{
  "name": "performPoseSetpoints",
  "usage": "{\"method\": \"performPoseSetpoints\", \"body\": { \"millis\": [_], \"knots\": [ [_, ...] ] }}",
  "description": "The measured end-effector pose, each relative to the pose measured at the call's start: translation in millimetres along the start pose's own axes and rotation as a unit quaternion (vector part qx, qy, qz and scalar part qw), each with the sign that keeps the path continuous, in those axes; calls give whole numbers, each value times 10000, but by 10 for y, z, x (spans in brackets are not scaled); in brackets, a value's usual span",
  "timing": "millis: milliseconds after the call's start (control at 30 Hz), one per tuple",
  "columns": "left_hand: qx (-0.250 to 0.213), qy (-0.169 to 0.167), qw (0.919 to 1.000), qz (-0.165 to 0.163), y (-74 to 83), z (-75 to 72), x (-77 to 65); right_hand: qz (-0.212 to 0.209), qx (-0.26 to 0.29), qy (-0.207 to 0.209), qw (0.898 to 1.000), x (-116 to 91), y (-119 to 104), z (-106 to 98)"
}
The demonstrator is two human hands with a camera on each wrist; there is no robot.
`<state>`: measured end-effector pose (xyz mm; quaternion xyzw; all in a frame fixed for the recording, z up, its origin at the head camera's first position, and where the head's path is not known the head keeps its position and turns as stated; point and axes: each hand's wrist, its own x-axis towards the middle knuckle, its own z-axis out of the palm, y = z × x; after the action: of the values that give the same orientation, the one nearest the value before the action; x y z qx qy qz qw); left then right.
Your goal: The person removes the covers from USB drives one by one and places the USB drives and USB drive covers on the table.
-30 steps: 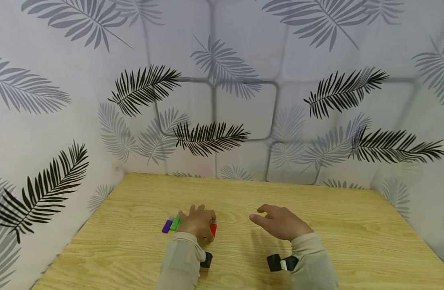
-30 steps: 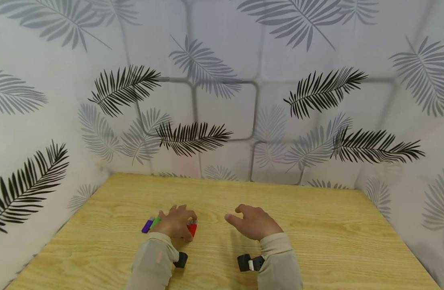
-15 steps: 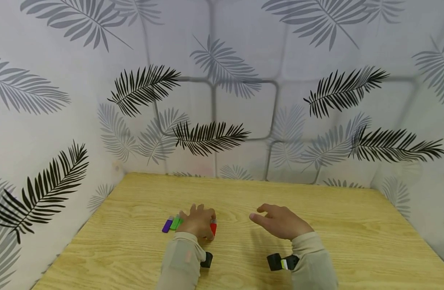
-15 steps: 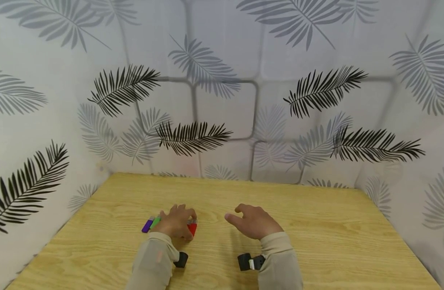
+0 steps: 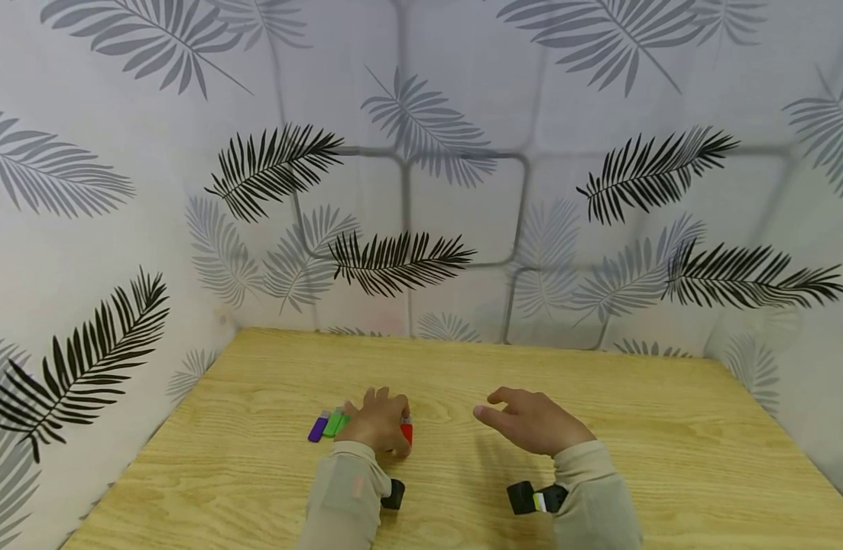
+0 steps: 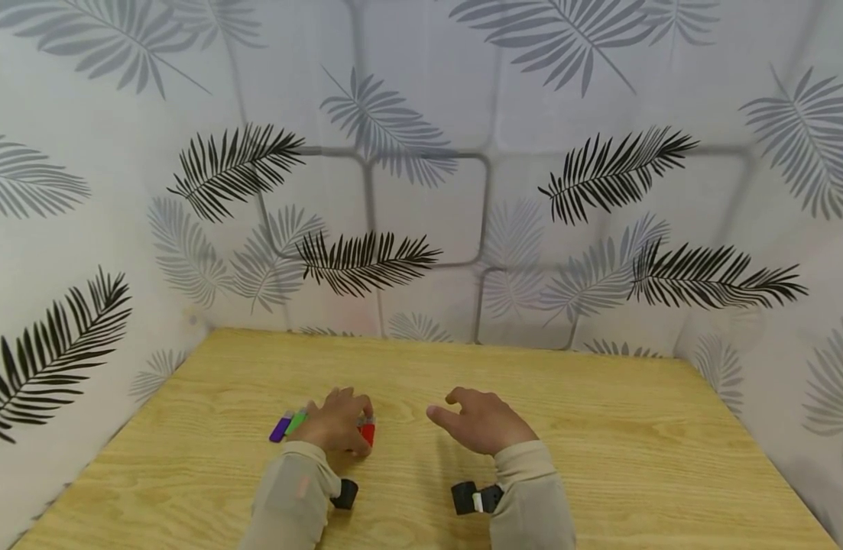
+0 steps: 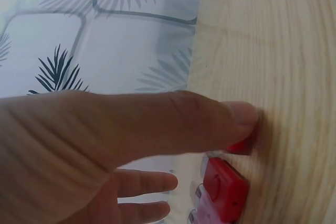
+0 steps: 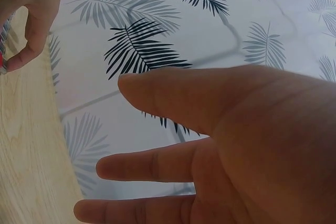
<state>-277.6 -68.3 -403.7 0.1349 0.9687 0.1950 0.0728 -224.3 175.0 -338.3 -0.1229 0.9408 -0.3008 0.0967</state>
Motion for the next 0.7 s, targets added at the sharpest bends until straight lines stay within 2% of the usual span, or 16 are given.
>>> {"method": "performPoseSetpoints", "body": {
  "millis": [200,533,700],
  "knots": [
    [-86,74,9997,209,25,-24,-7,17,160,29,9999,3,-8,5],
    [-71,234,9995,206,124,-150,-92,11,250,16,9997,9,-25,4],
    [-133,274,9987,418,161,-218,-142,43,238,54,9997,10,-32,17]
  ]
}}
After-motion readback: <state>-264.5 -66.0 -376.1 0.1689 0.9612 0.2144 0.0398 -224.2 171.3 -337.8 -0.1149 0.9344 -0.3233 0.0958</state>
